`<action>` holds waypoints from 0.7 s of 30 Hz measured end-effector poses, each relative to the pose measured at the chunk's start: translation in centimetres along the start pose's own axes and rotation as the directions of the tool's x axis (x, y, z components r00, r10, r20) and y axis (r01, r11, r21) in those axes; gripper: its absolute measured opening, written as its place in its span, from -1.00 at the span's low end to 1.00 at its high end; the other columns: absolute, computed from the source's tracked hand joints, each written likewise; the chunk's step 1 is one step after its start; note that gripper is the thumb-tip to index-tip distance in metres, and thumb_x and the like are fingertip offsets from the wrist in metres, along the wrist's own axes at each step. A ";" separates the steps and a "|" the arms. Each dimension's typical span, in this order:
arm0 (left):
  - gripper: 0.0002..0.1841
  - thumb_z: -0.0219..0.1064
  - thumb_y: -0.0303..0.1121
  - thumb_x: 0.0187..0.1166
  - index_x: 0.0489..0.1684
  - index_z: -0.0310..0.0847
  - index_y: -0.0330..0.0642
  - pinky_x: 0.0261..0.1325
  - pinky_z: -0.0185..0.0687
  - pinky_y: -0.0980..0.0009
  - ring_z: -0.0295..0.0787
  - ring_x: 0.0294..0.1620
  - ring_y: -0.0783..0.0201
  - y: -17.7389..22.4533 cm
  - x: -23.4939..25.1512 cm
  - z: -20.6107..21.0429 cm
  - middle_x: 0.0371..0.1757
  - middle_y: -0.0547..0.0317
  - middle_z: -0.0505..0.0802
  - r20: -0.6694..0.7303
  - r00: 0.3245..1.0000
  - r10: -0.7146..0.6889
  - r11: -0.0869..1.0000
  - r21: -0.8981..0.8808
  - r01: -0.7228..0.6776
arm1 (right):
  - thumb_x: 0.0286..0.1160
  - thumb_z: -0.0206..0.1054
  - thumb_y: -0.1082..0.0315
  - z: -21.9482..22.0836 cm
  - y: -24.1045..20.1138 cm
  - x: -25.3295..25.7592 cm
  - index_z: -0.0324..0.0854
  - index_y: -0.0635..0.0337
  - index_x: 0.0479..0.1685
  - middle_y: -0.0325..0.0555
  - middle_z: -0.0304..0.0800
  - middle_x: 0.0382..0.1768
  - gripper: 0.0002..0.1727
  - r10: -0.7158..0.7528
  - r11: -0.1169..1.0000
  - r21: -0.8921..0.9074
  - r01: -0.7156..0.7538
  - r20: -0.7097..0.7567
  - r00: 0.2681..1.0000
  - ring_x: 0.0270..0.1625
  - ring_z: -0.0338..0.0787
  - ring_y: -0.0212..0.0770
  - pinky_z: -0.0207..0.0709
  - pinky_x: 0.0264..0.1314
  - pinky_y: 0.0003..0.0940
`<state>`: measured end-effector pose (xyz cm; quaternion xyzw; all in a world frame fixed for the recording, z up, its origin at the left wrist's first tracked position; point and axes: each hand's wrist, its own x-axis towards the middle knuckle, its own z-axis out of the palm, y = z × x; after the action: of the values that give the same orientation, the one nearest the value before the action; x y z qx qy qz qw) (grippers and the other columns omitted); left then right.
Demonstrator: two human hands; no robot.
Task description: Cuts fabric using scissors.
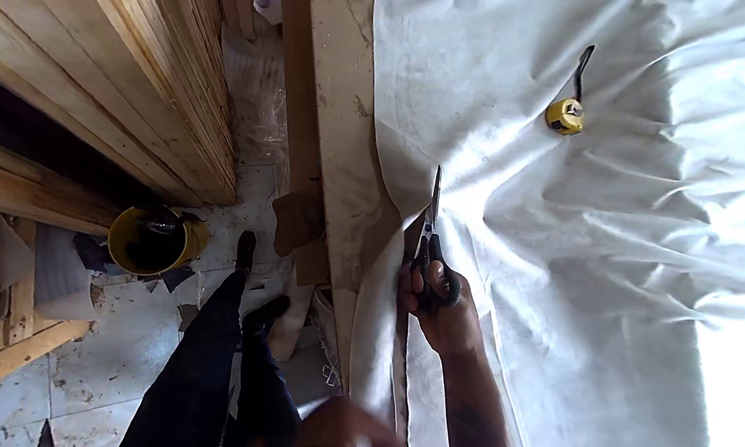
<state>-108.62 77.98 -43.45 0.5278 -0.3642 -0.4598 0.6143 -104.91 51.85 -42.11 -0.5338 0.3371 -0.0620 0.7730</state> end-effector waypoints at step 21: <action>-0.47 0.76 -0.25 0.24 0.11 0.69 -0.34 0.09 0.92 0.13 0.96 -0.11 0.08 5.6 26.0 -19.4 -0.12 -0.08 0.94 0.029 0.721 -0.692 0.570 -0.591 0.571 | 0.45 0.43 -0.28 1.7 -0.3 0.0 0.70 0.14 -0.37 -0.13 0.68 -0.48 -0.42 0.008 0.993 0.117 -0.016 0.063 0.998 -0.47 0.65 -0.26 0.56 -0.44 -0.35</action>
<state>-81.36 59.49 -42.41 0.4621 0.0674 -0.6776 0.5681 -103.86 53.04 -41.48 -0.4872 0.3118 -0.0603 0.8135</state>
